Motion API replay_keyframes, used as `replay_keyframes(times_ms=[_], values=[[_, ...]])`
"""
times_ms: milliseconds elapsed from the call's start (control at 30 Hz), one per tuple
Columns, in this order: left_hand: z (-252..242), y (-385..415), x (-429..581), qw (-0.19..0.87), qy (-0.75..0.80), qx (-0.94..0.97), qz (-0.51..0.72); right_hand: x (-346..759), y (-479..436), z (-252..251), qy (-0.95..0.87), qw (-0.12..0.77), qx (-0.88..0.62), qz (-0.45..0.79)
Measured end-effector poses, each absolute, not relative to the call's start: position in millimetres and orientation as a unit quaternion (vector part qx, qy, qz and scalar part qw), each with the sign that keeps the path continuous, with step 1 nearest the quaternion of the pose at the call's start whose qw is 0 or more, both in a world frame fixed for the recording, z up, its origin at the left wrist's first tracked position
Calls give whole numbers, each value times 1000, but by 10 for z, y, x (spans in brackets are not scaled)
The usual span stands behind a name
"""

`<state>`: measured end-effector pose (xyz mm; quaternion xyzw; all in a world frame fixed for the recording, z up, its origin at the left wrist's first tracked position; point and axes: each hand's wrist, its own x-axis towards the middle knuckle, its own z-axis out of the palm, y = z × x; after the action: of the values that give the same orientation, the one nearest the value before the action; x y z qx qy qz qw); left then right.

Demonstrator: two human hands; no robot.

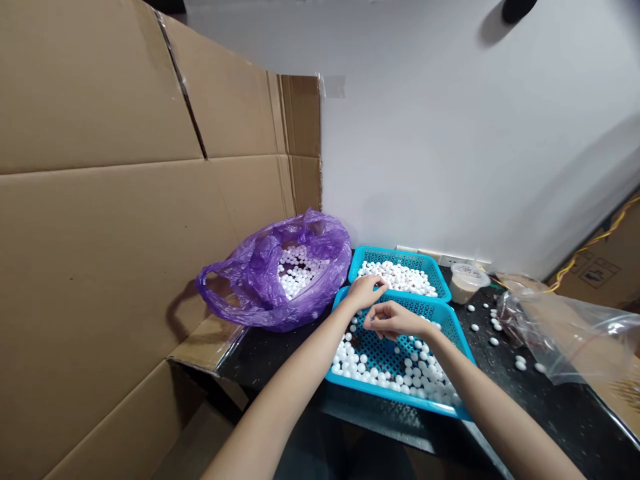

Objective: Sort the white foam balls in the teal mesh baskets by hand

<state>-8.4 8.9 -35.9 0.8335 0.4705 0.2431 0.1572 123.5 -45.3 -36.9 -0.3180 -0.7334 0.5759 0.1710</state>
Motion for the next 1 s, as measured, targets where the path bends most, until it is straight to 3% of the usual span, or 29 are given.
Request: replay_keyframes(times_ms=[367, 567, 800, 1000], values=[[-338, 63, -79, 161, 474, 830, 246, 1147, -468, -599, -809, 79, -307, 495], [-356, 75, -78, 158, 471, 832, 248, 1140, -468, -593, -821, 99, -319, 463], [-362, 78, -75, 160, 475, 829, 247, 1153, -497, -505, -793, 130, -342, 486], [-376, 88, -77, 160, 471, 832, 247, 1152, -498, -502, -725, 151, -311, 595]])
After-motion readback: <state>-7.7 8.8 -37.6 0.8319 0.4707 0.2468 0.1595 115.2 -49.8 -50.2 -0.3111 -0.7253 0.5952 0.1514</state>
